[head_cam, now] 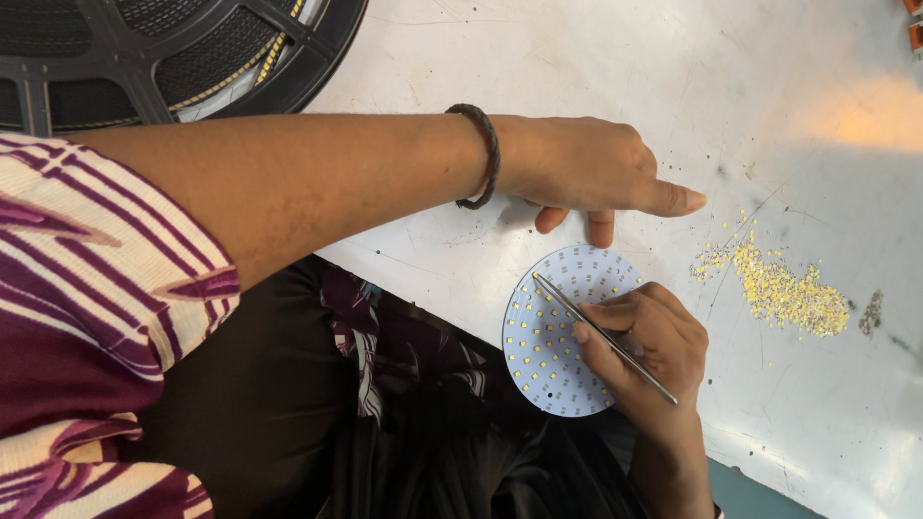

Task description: The person uses tweezers to pick small yellow LED components from a pile on the table and places them onto designated spots on a circular LED board. The person continues this repetitive placement process throughout the clip.

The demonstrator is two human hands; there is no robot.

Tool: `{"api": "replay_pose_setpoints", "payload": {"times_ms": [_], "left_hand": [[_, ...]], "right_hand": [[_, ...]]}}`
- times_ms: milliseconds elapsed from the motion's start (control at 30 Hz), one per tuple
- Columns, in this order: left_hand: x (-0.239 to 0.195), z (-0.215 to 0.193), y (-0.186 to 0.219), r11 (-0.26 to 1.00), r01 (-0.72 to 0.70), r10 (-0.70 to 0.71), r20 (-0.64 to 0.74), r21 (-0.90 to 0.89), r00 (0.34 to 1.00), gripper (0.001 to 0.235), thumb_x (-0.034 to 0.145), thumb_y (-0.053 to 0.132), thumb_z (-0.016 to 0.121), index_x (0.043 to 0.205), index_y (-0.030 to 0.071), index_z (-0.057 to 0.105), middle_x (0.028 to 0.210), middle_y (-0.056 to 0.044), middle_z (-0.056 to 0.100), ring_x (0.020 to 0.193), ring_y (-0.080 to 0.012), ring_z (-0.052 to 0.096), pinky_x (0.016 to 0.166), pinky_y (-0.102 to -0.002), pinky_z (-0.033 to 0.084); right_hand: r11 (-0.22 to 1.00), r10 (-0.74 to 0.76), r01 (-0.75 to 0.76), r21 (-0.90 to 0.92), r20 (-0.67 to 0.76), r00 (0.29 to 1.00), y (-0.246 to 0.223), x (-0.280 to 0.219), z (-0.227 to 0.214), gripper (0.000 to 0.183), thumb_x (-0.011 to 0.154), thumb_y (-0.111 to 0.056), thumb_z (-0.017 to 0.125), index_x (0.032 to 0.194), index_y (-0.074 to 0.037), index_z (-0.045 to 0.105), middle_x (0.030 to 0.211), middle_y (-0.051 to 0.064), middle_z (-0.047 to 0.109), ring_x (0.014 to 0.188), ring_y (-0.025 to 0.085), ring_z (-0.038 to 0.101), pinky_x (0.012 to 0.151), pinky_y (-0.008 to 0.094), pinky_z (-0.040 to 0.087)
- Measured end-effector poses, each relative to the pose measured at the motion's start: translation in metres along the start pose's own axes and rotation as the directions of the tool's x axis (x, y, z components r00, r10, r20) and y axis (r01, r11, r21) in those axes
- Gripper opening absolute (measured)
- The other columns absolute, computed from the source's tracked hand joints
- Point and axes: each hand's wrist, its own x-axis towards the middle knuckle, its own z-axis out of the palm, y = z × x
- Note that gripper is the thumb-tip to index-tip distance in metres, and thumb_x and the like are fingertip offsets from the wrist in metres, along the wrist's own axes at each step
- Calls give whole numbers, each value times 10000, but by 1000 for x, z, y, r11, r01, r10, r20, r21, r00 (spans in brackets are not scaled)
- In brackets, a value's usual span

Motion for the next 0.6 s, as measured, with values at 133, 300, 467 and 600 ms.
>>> {"api": "replay_pose_setpoints", "payload": {"times_ms": [133, 300, 467, 600], "left_hand": [[-1, -1, 1, 1000, 13, -13, 5, 4, 1000, 769, 871, 651, 422, 976, -42, 739, 835, -172, 809, 283, -159, 592, 278, -302, 462], [-3, -2, 1, 999, 32, -32, -7, -12, 999, 751, 847, 648, 458, 1021, -44, 690, 830, -170, 816, 280, -148, 579, 275, -297, 446], [-6, -9, 4, 1000, 15, -15, 40, -7, 999, 773, 884, 643, 442, 1026, -73, 694, 882, -146, 819, 279, -122, 542, 274, -278, 435], [-11, -8, 5, 999, 25, -24, 21, -27, 999, 751, 894, 619, 451, 1185, -55, 609, 905, -144, 823, 271, -94, 515, 256, -242, 400]], "right_hand": [[1000, 22, -22, 9, 6, 1000, 0, 1, 0, 188, 746, -93, 835, 844, -21, 692, 762, 84, 690, 681, 180, 626, 609, 278, 477], [996, 32, -27, 82, -60, 998, 5, -9, -2, 198, 770, -114, 824, 867, -6, 689, 759, 91, 681, 676, 152, 600, 619, 260, 454], [944, 134, -8, 330, -360, 923, 20, -30, -10, 319, 939, -197, 825, 877, 45, 627, 741, 109, 641, 628, 120, 571, 595, 212, 402], [874, 253, 29, 486, -505, 825, 20, -65, -16, 371, 1037, -244, 798, 940, 47, 591, 760, 123, 647, 658, 160, 603, 639, 230, 443]]}}
